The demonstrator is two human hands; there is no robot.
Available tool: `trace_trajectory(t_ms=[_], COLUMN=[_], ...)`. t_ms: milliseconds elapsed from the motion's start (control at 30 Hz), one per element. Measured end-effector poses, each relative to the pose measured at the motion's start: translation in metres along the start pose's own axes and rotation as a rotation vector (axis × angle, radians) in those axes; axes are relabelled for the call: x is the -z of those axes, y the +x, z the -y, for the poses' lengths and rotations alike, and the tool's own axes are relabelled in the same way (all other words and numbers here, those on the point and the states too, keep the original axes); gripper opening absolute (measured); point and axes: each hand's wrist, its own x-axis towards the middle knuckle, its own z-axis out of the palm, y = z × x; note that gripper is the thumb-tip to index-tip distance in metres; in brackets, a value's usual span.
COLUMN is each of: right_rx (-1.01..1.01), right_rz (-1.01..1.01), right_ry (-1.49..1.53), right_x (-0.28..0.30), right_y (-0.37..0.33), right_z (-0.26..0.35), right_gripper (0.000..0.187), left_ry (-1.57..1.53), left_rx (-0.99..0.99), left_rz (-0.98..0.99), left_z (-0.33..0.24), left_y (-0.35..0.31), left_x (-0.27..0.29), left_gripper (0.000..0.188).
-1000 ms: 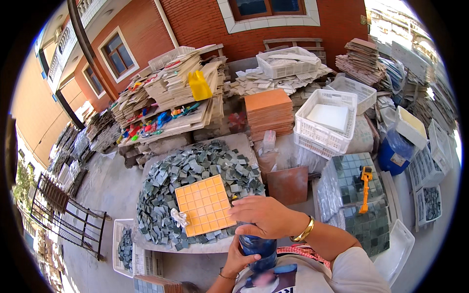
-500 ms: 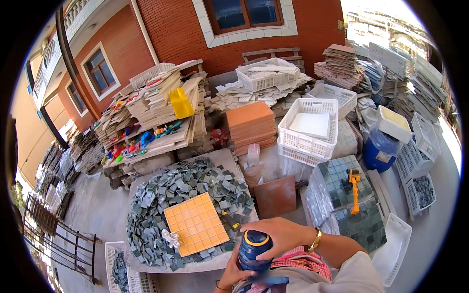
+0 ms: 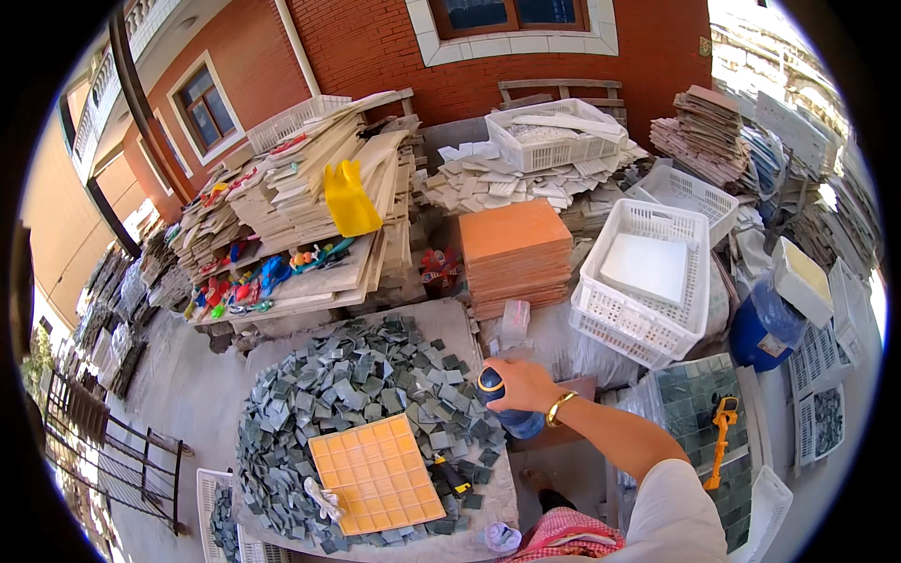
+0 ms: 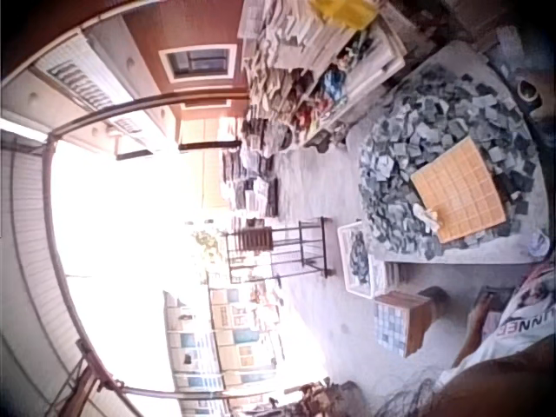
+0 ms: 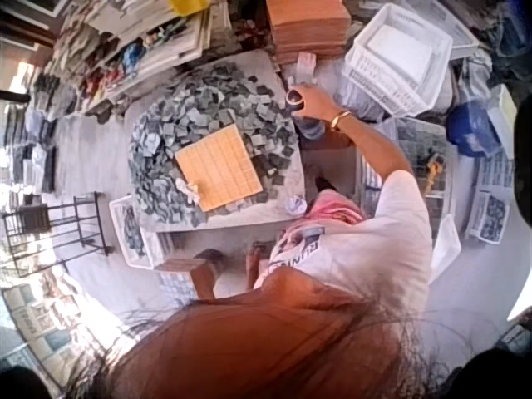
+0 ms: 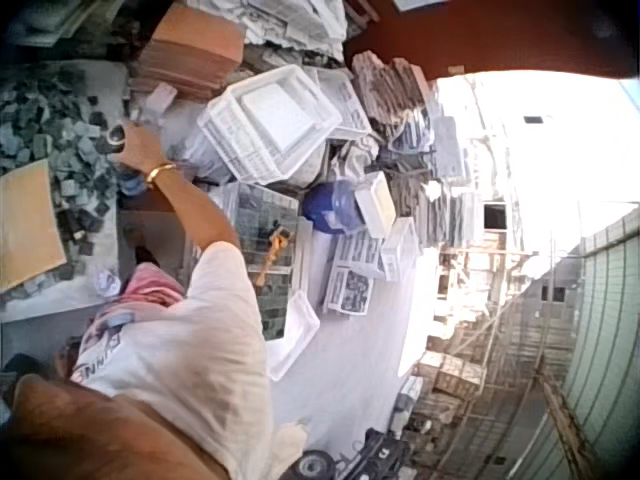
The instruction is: The person sorts white foam sheets from a plastic basket, separating them and placing them into a stack. They then pick up a pair of yellow gloves and place them into a container.
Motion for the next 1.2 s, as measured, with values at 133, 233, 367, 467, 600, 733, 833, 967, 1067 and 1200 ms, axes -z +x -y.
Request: trace_trajectory(t_ms=[133,233,367,467,600,733,833,967,1067,1200], right_rx=[-0.041,-0.038,-0.055,-0.113,-0.227,-0.333,-0.299,-0.363,-0.394,-0.265], right_rz=[-0.046,-0.125,-0.180,-0.136,-0.122,-0.140,-0.203,0.068,0.509,1.051], right_ry=[0.055,0.102,0.104,0.081,0.116,0.129,0.223,0.500,0.333,0.006], right_x=[-0.045,-0.093,-0.150,-0.189,-0.216,-0.209,-0.202,-0.198,-0.203,-0.153], right_y=[0.118,0.195,0.272,0.306,0.323,0.309,0.264,0.128,-0.030,-0.192], right_z=[-0.065,-0.108,-0.138,-0.145,-0.150,-0.153,-0.155,-0.172,-0.201,-0.197], right_gripper=[0.068,0.069,0.070,0.071,0.077,0.086,0.088,0.065,0.049,0.037], left_ry=[-0.177,-0.202,-0.210,-0.207,-0.200,-0.192,-0.187,-0.185,-0.177,-0.183], left_rx=[0.350,0.455,0.524,0.559,0.588,0.555,0.532,0.497,0.453,0.408], left_rz=[0.074,0.071,0.069,0.085,0.120,0.170,0.202,0.205,0.236,0.260], left_z=[-0.080,-0.095,-0.101,-0.099,-0.096,-0.088,-0.087,-0.086,-0.091,-0.097], left_y=[0.154,0.217,0.278,0.308,0.328,0.331,0.314,0.266,0.243,0.197], left_x=[0.013,0.020,0.030,0.031,0.029,0.023,0.019,0.013,0.004,-0.013], left_gripper=[0.034,0.033,0.032,0.032,0.031,0.031,0.030,0.029,0.029,0.028])
